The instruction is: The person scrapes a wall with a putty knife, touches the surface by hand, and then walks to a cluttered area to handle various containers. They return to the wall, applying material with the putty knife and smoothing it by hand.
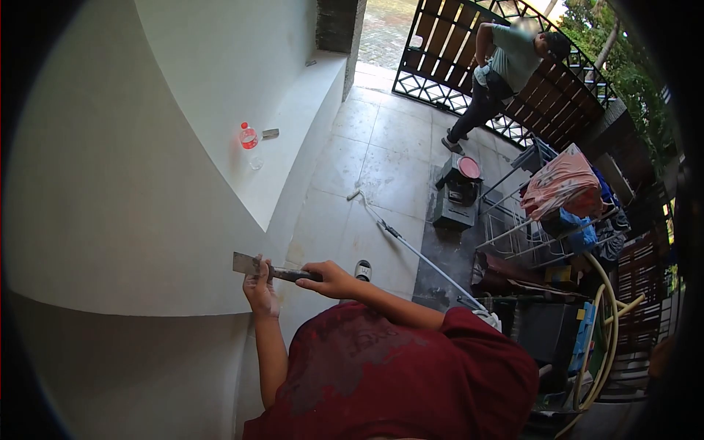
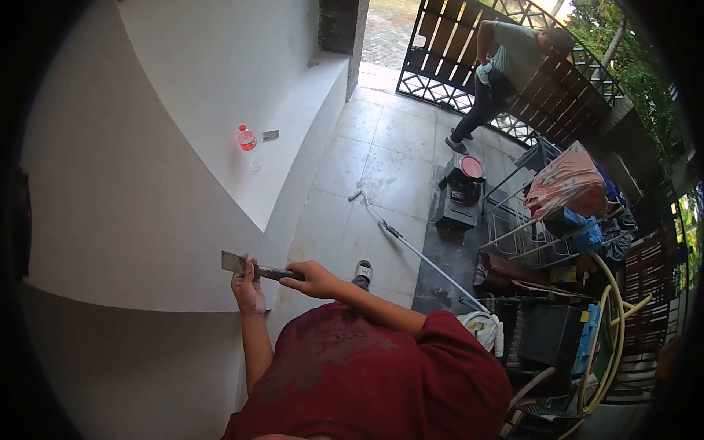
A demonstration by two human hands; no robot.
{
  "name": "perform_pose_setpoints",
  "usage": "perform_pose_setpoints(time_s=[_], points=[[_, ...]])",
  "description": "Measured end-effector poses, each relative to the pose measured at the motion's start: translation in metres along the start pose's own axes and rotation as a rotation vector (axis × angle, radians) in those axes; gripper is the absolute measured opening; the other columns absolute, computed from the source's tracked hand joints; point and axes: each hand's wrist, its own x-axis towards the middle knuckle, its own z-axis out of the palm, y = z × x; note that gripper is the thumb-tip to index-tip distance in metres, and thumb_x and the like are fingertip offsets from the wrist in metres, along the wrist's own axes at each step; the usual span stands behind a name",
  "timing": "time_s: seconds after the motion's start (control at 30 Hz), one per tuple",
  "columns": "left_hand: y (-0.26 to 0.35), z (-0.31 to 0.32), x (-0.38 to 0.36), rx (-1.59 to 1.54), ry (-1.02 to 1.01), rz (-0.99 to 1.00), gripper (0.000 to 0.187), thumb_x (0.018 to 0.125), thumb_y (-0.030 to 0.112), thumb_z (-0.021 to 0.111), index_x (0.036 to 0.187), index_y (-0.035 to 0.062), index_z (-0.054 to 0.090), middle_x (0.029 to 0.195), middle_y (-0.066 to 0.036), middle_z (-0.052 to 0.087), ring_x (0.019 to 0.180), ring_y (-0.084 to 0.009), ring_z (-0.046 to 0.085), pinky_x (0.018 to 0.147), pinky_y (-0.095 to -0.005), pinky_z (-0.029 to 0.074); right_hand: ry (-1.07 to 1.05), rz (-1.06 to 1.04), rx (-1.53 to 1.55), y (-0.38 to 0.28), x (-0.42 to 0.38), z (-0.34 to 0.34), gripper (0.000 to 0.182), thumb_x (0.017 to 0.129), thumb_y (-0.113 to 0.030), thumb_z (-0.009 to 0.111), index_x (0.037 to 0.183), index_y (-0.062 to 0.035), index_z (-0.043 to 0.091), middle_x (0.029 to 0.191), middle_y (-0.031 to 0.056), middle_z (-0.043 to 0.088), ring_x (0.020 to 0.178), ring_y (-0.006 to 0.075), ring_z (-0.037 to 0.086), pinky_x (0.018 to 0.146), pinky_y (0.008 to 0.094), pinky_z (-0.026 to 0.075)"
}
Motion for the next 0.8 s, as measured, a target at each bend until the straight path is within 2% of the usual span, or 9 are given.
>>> perform_pose_setpoints(time_s=[0.33, 0.8], points=[[0.0025, -0.0037, 0.0056, -0.001, -0.016, 0.015, 0.038, 0.092, 0.005, 0.069, 0.125, -0.0053, 0.056, 0.114, -0.008, 0.063, 0.103, -0.0149, 0.064, 0.095, -0.0254, 0.051, -0.013, 0.033, -0.002, -0.0019, 0.0052, 0.0020, 0.037, 0.095, -0.036, 0.066, 0.095, 0.0008, 0.064, 0.058, 0.0069, 0.050, 0.053, 0.0134, 0.041, 0.051, 0.0328, 0.035], [0.0005, 0.0019, 0.0106, -0.009, 0.036, 0.023, 0.040, 0.088, 0.006, 0.073, 0.122, -0.0052, 0.056, 0.110, -0.007, 0.062, 0.100, -0.0155, 0.064, 0.089, -0.0254, 0.055, -0.031, 0.029, -0.041, 0.0041, 0.0092, 0.0035, 0.036, 0.094, -0.036, 0.066, 0.095, 0.0003, 0.064, 0.060, 0.0088, 0.052, 0.054, 0.0159, 0.045, 0.052, 0.0344, 0.038]])
